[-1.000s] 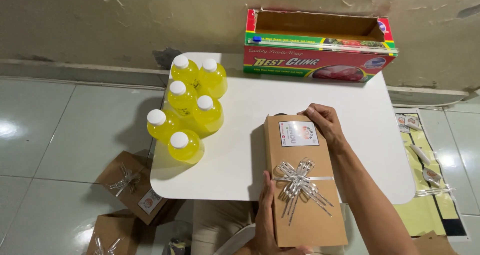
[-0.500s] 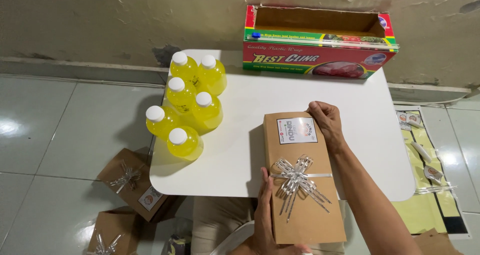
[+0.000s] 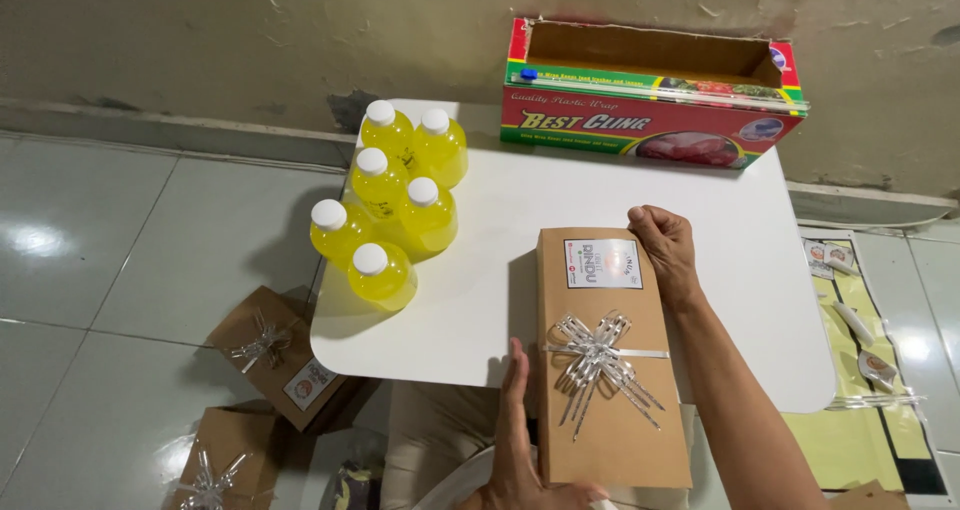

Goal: The person ties a decorative ribbon bow around a kraft paper gift box, then places the finished wrapped box on the floor with other completed boxes. They then fold and assemble a flat kraft paper box into an open container and begin handling plastic wrap.

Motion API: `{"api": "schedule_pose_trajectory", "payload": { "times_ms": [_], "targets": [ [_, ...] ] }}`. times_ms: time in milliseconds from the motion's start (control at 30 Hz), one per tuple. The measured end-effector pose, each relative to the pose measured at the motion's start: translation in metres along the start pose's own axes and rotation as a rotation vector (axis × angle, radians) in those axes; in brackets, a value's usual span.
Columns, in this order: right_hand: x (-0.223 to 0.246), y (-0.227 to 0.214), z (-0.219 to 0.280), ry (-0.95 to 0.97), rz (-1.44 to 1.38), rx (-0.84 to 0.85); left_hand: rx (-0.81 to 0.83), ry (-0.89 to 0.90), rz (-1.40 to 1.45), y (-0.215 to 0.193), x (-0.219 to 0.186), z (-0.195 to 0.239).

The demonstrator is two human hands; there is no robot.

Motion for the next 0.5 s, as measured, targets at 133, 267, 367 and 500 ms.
{"api": "schedule_pose_trajectory", "payload": {
  "times_ms": [133, 267, 367, 500],
  "targets": [
    [0.001, 0.000, 0.003, -0.006, 0.065, 0.007, -0.235, -0.155, 0.153, -0.017, 0.017, 0.038],
    [-0.003, -0.001, 0.004, 0.005, 0.073, -0.029, -0.215, -0.499, 0.481, -0.020, 0.024, 0.048],
    [0.003, 0.003, 0.010, -0.001, 0.130, -0.032, -0.116, -0.842, 0.576, -0.015, 0.013, 0.037],
    [0.001, 0.009, 0.025, 0.026, 0.165, -0.073, -0.106, -0.981, 0.643, -0.010, 0.001, 0.020]
  ]
}}
Point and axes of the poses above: each hand's wrist, its own z-axis away from the middle knuckle, its own y-axis out of the palm, x = y × z, the point moved 3 cm from there along -z, towards the middle knuckle, and after that the axes turned 10 degrees about z, right-handed, at the moved point
